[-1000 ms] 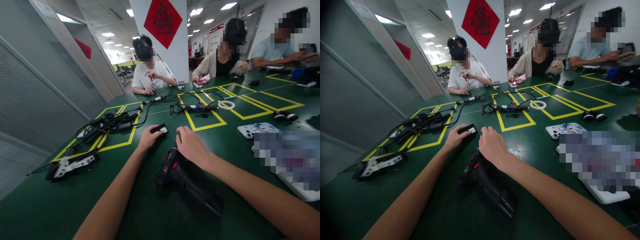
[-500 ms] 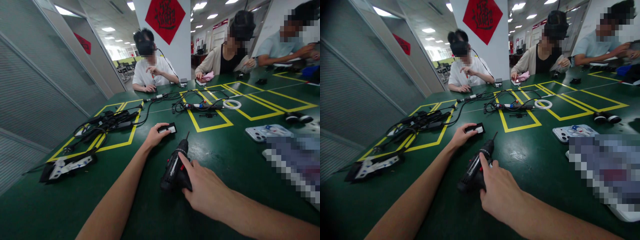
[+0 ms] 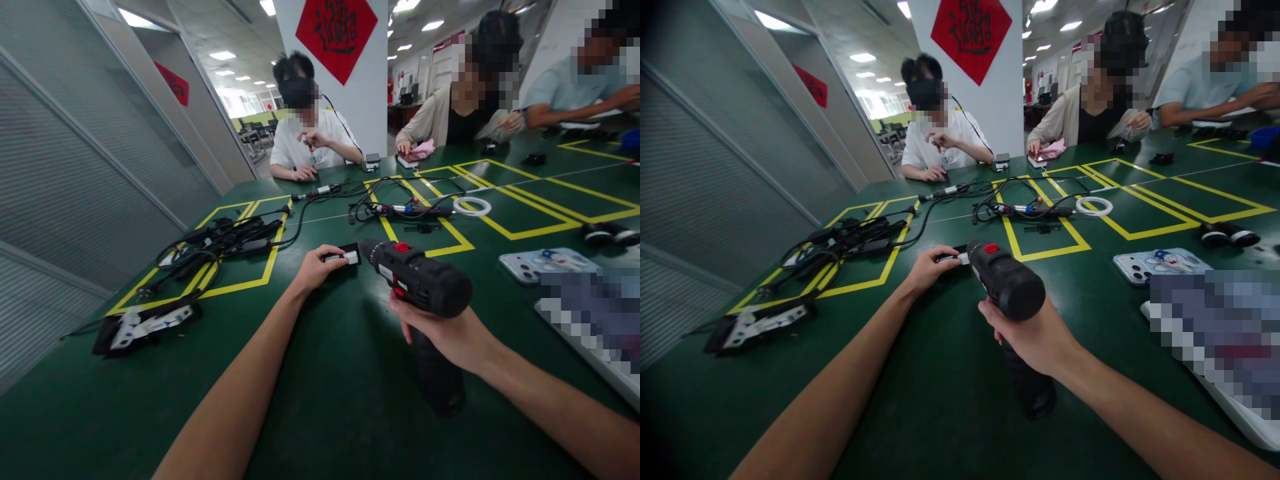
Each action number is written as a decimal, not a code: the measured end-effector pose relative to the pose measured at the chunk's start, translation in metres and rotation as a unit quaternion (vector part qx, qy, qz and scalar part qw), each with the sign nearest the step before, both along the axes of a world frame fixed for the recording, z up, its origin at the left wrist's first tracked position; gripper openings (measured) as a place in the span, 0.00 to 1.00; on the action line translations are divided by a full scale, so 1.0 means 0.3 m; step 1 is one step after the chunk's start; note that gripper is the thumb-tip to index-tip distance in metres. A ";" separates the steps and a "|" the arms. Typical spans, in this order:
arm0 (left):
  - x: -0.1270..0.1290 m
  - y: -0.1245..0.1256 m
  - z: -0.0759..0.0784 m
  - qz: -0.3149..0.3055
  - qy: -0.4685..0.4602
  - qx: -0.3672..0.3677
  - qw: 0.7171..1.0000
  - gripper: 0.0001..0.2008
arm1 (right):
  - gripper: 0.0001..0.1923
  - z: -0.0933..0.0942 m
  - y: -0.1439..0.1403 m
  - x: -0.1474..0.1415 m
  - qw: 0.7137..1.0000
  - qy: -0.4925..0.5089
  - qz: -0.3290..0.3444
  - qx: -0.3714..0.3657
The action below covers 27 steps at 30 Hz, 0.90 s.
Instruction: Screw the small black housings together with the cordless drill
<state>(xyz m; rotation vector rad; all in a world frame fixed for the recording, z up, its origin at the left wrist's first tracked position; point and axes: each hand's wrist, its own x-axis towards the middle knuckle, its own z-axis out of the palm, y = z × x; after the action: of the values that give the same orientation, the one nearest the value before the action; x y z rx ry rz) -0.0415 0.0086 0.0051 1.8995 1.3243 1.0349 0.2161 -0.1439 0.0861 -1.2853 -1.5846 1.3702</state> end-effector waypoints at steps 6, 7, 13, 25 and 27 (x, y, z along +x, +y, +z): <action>0.011 -0.007 0.013 -0.008 -0.009 0.007 1.000 0.17 | 0.09 0.015 -0.028 -0.004 0.998 0.009 0.043 -0.047; 0.013 -0.008 0.015 -0.006 -0.004 0.007 1.000 0.16 | 0.09 0.018 -0.032 -0.003 0.998 0.007 0.046 -0.050; 0.013 -0.011 0.022 -0.006 0.015 0.012 1.000 0.16 | 0.08 0.026 -0.037 -0.005 0.997 -0.007 0.052 -0.057; 0.010 -0.008 0.021 -0.013 0.027 0.019 0.999 0.16 | 0.06 0.040 -0.055 -0.012 0.997 -0.019 0.041 -0.056; 0.009 -0.008 0.023 -0.016 0.033 0.022 0.999 0.16 | 0.06 0.043 -0.056 -0.014 0.997 -0.014 0.041 -0.056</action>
<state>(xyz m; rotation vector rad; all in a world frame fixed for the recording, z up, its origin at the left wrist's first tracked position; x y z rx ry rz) -0.0387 0.0062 0.0119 1.9966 1.3150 1.0002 0.2119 -0.1606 0.0990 -1.3245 -1.6146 1.5165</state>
